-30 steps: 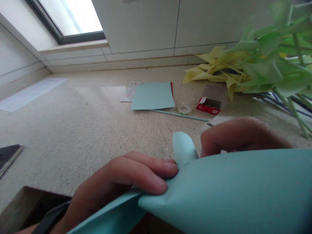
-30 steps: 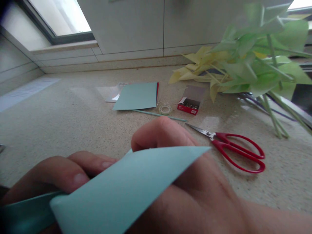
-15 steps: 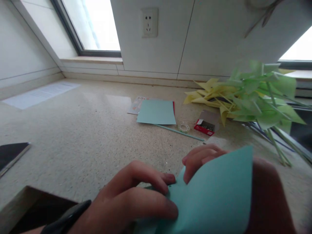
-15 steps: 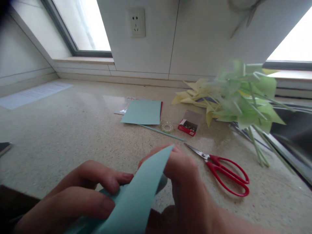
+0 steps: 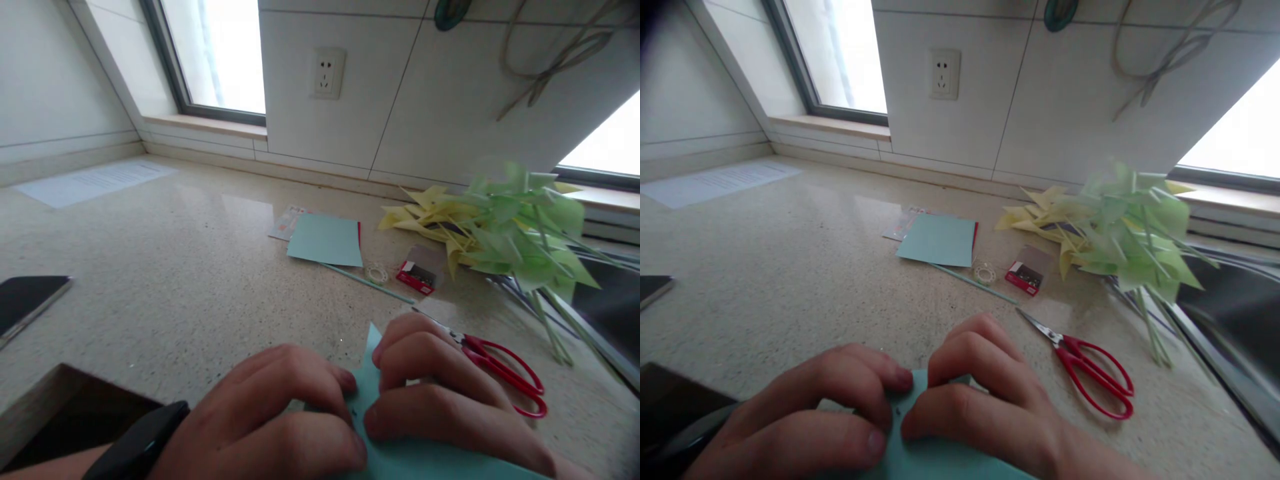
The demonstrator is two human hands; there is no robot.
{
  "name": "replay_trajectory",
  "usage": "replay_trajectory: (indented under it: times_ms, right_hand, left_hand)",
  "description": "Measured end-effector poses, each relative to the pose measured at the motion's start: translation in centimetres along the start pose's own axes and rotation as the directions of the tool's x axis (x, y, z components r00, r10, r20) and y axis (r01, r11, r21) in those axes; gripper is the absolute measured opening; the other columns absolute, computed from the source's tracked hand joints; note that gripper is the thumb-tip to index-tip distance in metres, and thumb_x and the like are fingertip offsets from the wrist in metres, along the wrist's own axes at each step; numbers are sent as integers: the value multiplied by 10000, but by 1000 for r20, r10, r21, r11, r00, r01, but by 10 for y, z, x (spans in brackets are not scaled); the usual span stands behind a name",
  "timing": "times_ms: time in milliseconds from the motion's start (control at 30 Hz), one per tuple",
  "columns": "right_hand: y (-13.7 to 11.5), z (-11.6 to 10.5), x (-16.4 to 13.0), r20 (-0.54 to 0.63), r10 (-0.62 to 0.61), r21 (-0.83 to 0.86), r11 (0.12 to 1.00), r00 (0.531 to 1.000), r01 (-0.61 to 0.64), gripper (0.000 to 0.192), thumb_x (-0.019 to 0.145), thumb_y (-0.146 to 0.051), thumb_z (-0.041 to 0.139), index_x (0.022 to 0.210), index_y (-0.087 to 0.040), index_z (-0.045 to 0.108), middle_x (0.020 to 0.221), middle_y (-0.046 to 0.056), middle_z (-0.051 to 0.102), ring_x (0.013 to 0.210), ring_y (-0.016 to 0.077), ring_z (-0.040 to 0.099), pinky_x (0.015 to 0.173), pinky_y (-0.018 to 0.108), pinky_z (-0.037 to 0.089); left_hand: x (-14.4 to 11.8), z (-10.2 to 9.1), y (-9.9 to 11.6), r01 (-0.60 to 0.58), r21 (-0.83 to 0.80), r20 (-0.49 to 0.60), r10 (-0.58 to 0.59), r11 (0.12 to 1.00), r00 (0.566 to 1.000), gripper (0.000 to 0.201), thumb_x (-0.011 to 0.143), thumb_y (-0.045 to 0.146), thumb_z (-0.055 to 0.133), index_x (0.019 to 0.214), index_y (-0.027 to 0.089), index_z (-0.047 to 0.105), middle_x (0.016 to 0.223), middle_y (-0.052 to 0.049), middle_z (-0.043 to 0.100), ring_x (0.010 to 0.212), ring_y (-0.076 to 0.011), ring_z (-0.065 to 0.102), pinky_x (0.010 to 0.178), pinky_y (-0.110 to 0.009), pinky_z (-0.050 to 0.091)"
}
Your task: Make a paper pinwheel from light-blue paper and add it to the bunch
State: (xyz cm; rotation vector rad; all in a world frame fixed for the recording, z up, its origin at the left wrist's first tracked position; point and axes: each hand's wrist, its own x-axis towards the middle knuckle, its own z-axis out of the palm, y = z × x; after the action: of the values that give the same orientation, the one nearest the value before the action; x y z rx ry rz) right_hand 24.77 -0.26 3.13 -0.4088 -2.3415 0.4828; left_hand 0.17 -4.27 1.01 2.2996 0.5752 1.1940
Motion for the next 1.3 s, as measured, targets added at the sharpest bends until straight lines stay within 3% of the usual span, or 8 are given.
replay_trajectory:
  times_ms: [67,200,467,700,967,1067,1200,1300]
  right_hand:
    - [-2,-2,1,8,-24,14,1000,1000,24,151,983,-162,545,1011,-193,690,886,47,628,879,200,603,760,340,544]
    - [-5,-4,6,-28,-98,-4,995,995,98,214,1024,-159,485,971,-169,692,843,25,651,830,168,589,781,331,520]
    - [-11,-11,10,21,-60,-108,992,998,62,194,997,-130,518,960,-190,699,848,28,677,795,180,605,794,349,530]
    - [-14,-18,13,101,-34,-168,984,994,51,180,954,-96,580,973,-217,713,892,21,701,827,178,623,799,339,540]
    - [-12,-13,12,28,-143,-222,964,989,145,220,988,-95,523,945,-193,715,828,-3,714,770,164,621,768,371,527]
    - [-11,-14,9,-6,-153,-290,946,988,145,209,997,-119,523,975,-188,719,825,5,724,770,179,615,786,397,515]
    - [-5,-18,2,-38,-225,-399,897,974,192,219,975,-117,511,993,-159,725,858,32,734,795,198,602,729,420,504]
    - [-2,-22,-1,-45,-285,-493,840,958,226,195,929,-102,554,969,-147,739,855,45,736,821,206,585,717,418,501]
  left_hand:
    - [5,-4,-1,-48,52,67,45,997,997,227,1049,208,478,1247,160,579,1085,-81,667,1131,-200,626,1024,-294,514]
    - [9,-6,-2,-71,146,-2,72,987,997,240,1057,157,427,1166,106,634,1060,-89,681,1136,-202,578,1031,-318,466]
    - [6,-11,5,-111,330,44,103,937,994,222,986,150,539,1148,149,691,1050,-48,724,1130,-228,572,1042,-348,410]
    - [8,-14,9,-106,377,68,87,920,994,235,973,157,539,1144,174,697,1015,-39,743,1076,-240,606,997,-357,407]
    - [13,-17,10,-113,400,120,71,910,990,229,967,155,525,1126,188,686,1010,-14,743,1022,-217,585,1015,-319,362]
    - [8,-12,6,-88,458,20,88,884,996,227,961,141,534,1142,194,661,1083,-36,693,1077,-220,538,1007,-324,374]
    - [0,-7,-9,20,503,-295,149,864,944,199,883,178,684,1056,228,599,1078,-43,567,992,-217,486,869,-336,430]
    - [2,-6,-18,77,323,-221,-4,943,975,164,865,116,662,958,219,574,886,-10,565,809,-172,504,718,-290,435]
